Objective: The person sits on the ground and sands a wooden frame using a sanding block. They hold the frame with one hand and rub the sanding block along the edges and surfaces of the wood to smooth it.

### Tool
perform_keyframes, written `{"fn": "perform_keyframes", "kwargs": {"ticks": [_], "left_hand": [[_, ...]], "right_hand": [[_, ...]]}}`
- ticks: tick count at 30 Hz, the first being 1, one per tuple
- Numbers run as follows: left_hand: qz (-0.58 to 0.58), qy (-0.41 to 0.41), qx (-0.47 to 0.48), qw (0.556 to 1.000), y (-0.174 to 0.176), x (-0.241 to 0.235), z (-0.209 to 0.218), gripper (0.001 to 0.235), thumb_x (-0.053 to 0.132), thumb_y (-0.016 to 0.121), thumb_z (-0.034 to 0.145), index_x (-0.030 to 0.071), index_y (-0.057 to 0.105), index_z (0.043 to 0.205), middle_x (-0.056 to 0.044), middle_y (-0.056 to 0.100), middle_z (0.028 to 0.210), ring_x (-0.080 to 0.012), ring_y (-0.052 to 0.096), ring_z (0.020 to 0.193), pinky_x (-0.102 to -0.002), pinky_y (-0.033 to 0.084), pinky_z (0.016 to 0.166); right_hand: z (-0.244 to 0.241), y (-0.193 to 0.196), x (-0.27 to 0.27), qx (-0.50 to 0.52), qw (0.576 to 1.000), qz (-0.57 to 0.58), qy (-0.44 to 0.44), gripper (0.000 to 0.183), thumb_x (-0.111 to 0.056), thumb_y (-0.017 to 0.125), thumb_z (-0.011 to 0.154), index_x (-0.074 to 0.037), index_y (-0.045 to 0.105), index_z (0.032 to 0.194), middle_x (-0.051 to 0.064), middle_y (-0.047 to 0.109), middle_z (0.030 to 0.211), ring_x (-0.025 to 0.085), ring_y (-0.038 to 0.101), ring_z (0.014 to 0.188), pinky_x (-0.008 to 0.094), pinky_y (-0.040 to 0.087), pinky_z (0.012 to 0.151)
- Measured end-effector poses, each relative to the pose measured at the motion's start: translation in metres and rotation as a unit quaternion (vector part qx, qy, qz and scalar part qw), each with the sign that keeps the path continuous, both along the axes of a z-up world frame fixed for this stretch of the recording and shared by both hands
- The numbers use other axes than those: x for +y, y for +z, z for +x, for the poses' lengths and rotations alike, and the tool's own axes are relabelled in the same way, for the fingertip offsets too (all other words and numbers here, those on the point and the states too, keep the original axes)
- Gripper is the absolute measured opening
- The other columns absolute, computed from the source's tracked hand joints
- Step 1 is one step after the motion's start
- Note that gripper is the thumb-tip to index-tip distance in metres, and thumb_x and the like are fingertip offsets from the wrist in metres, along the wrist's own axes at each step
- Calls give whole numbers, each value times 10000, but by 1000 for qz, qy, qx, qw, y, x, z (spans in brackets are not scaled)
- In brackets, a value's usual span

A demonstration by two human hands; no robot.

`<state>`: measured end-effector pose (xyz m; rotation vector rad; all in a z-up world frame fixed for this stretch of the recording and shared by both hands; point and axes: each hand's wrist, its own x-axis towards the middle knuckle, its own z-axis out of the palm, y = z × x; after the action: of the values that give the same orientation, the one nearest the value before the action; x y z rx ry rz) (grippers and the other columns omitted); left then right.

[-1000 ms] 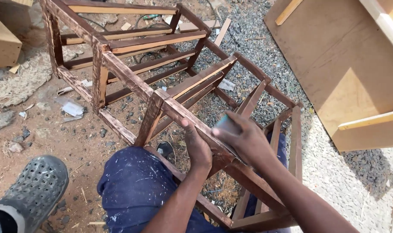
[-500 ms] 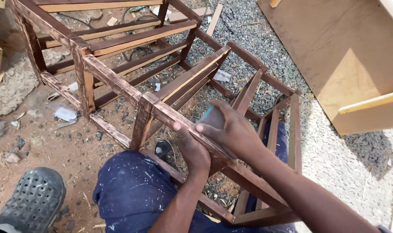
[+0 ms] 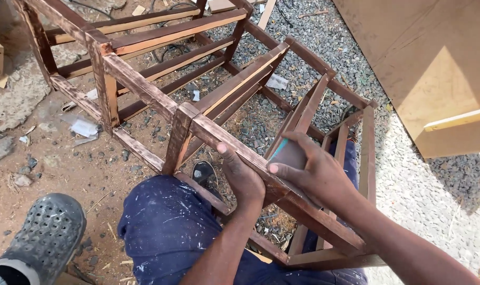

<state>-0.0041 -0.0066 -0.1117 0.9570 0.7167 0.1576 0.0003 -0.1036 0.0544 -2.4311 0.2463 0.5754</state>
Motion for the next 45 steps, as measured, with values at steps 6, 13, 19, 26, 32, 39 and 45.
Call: {"fn": "perform_keyframes", "kwargs": {"ticks": [6, 13, 19, 26, 32, 39, 45], "left_hand": [[33, 17, -27, 999, 83, 9, 1, 717, 576, 284, 1044, -43, 645, 1056, -130, 603, 887, -214, 501, 805, -427, 500, 828], [44, 7, -12, 999, 41, 5, 5, 787, 645, 266, 1041, -49, 623, 1139, -102, 538, 939, -199, 441, 862, -436, 488, 872], [41, 4, -35, 999, 51, 7, -1, 719, 602, 252, 1041, -12, 616, 1128, -106, 575, 915, -190, 531, 840, -373, 494, 839], [35, 3, -29, 999, 52, 3, 5, 823, 638, 240, 1035, -60, 604, 1273, -188, 630, 1079, -222, 541, 929, -439, 509, 921], [25, 7, -38, 999, 29, 13, 11, 769, 655, 267, 1026, 29, 706, 942, -127, 702, 768, -153, 625, 656, -329, 550, 652], [48, -4, -13, 999, 40, 6, 5, 818, 685, 277, 1014, -28, 646, 1169, -110, 609, 947, -189, 519, 866, -404, 504, 839], [53, -25, -34, 998, 19, 10, 2, 853, 664, 265, 1034, -59, 596, 1343, -197, 648, 1181, -216, 540, 1017, -467, 471, 993]], "right_hand": [[41, -29, 33, -73, 994, 61, 58, 683, -472, 766, 843, -280, 519, 1450, 230, 656, 1275, 435, 631, 1222, 571, 484, 1019], [13, -13, 1, 6, 1000, -18, 5, 748, -488, 786, 746, -357, 521, 1433, 191, 646, 1331, 440, 620, 1246, 578, 476, 1049], [35, -31, 23, -89, 989, 62, 96, 745, -555, 732, 847, -258, 472, 1479, 224, 620, 1345, 428, 602, 1264, 576, 472, 1030], [36, -43, 14, -75, 994, 29, 71, 712, -514, 755, 827, -305, 496, 1456, 209, 626, 1330, 430, 600, 1269, 572, 439, 1055], [36, -39, 20, -98, 988, 70, 95, 754, -558, 750, 808, -254, 496, 1450, 261, 589, 1374, 479, 552, 1310, 591, 405, 1114], [-8, -19, -20, -19, 999, -12, -22, 755, -486, 814, 748, -360, 504, 1424, 174, 529, 1478, 432, 545, 1337, 552, 406, 1122], [23, -46, 10, -61, 996, 61, 4, 612, -441, 758, 860, -270, 519, 1397, 199, 590, 1373, 400, 581, 1301, 521, 450, 1086]]}}
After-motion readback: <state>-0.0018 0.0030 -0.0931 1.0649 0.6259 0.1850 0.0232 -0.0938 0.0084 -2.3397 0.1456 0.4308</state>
